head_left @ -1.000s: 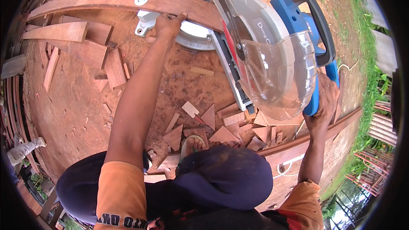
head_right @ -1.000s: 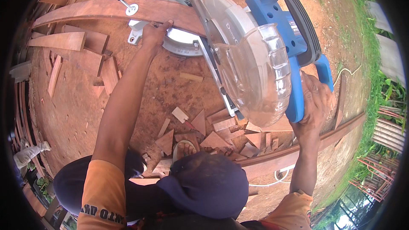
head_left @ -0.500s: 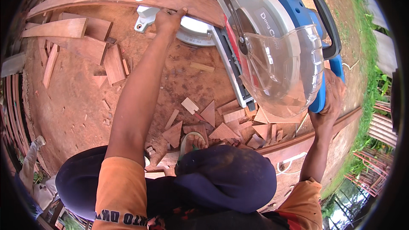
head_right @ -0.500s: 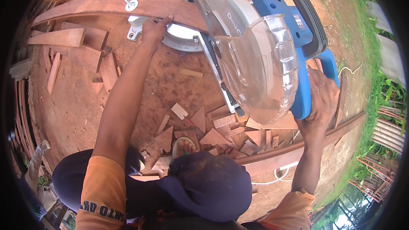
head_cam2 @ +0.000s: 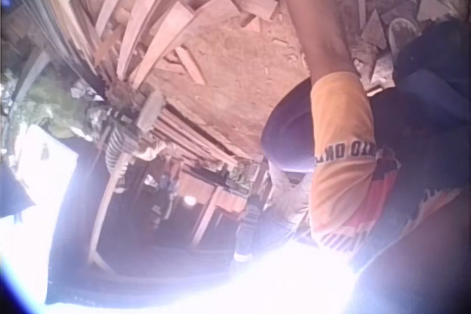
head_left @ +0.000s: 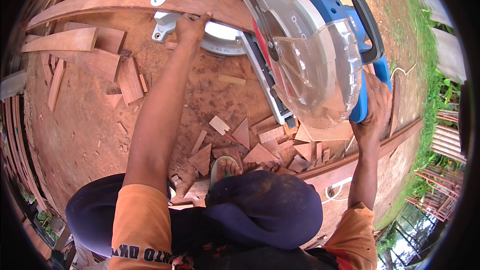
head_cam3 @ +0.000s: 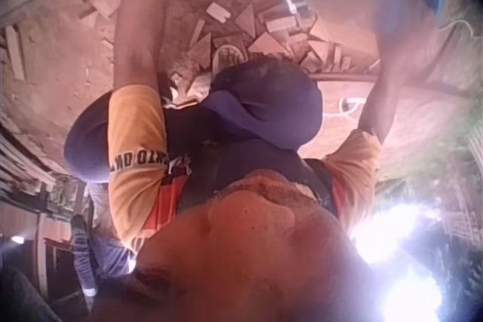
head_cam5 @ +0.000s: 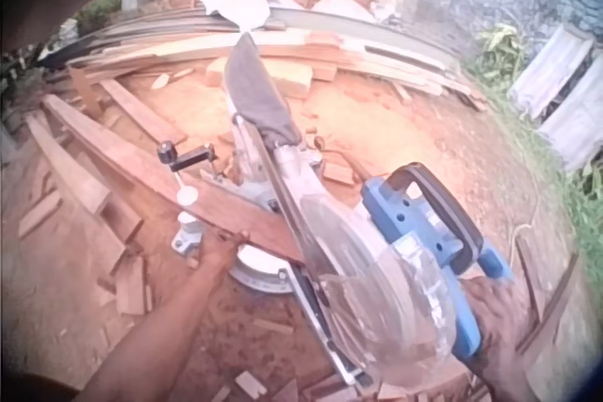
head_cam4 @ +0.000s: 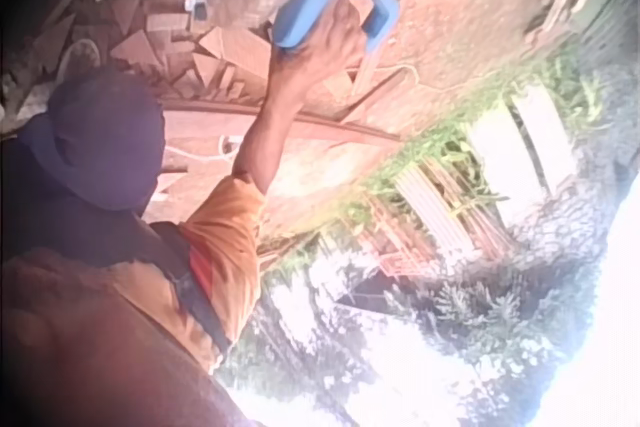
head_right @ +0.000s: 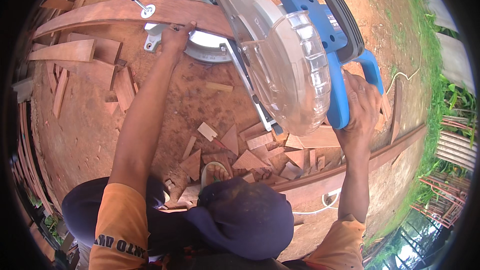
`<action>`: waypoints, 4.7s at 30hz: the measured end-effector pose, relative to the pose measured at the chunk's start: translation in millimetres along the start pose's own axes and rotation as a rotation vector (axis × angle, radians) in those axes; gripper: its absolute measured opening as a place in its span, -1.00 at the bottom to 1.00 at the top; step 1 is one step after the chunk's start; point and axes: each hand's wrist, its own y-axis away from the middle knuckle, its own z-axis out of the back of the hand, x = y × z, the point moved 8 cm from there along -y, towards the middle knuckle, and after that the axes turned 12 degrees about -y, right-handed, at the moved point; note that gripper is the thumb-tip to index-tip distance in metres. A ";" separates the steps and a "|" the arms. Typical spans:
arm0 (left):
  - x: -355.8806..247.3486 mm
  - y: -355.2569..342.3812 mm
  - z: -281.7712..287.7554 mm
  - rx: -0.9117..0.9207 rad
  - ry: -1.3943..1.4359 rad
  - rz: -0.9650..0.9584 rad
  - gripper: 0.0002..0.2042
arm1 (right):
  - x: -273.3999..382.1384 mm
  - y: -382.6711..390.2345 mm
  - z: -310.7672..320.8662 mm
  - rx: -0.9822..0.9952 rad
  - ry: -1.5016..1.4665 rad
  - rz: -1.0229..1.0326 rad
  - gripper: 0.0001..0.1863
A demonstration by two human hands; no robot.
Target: The person uses a miter saw to cut wooden planks into smaller pieces. They position the wood, operate the saw, and then move the cut pieces aside. Later, they measure a wooden structure with a tape measure and mark it with a pencil.
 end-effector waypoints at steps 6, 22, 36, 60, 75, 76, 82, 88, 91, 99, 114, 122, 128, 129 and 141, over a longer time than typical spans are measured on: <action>-0.6 1.7 3.5 0.003 -0.037 -0.026 -0.68 | -6.6 1.3 -6.2 0.066 0.007 -0.013 -0.30; -3.6 3.6 2.0 -0.007 0.003 -0.052 -0.66 | -5.7 6.7 -3.3 0.058 0.018 0.001 -0.27; -11.4 -50.6 173.3 -0.383 -0.521 -0.333 -0.59 | 4.6 22.8 8.8 0.198 -0.086 -0.131 -0.31; -11.9 -90.3 172.4 -0.230 -0.788 -0.678 -0.68 | 0.1 33.9 -4.1 0.181 -0.060 -0.031 -0.55; -9.6 -89.6 173.3 -0.239 -0.772 -0.647 -0.69 | -4.0 33.7 -8.8 0.200 0.010 -0.018 -0.58; -9.6 -89.1 173.1 -0.237 -0.766 -0.648 -0.69 | -4.4 33.9 -8.9 0.201 0.007 -0.021 -0.58; -11.5 -87.5 169.6 -0.253 -0.766 -0.665 -0.69 | -0.6 28.5 -7.8 0.179 -0.003 -0.008 -0.61; -6.2 -95.4 174.4 -0.248 -0.718 -0.719 -0.69 | 0.5 11.8 -14.3 0.165 -0.022 -0.013 -0.61; -8.6 -89.4 172.7 -0.257 -0.720 -0.714 -0.69 | 1.7 7.8 -14.7 0.165 -0.030 -0.003 -0.61; -13.3 -83.0 174.9 -0.255 -0.730 -0.702 -0.69 | -2.1 3.0 -18.0 0.149 -0.017 -0.015 -0.60; -15.3 -78.3 175.7 -0.277 -0.674 -0.751 -0.70 | -1.1 -22.9 -29.1 0.115 0.037 0.021 -0.59; -13.6 -80.5 174.6 -0.298 -0.658 -0.767 -0.71 | -3.5 -34.8 -34.6 0.131 0.036 0.016 -0.58; -12.6 -81.3 173.6 -0.247 -0.682 -0.733 -0.70 | -4.9 -47.2 -39.2 0.138 0.046 0.017 -0.57; -14.1 -79.9 172.5 -0.244 -0.684 -0.736 -0.70 | -5.3 -48.5 -39.1 0.118 0.040 0.028 -0.56; -17.1 -75.1 175.3 -0.307 -0.657 -0.789 -0.72 | -3.3 -73.7 -48.3 0.083 0.061 0.072 -0.62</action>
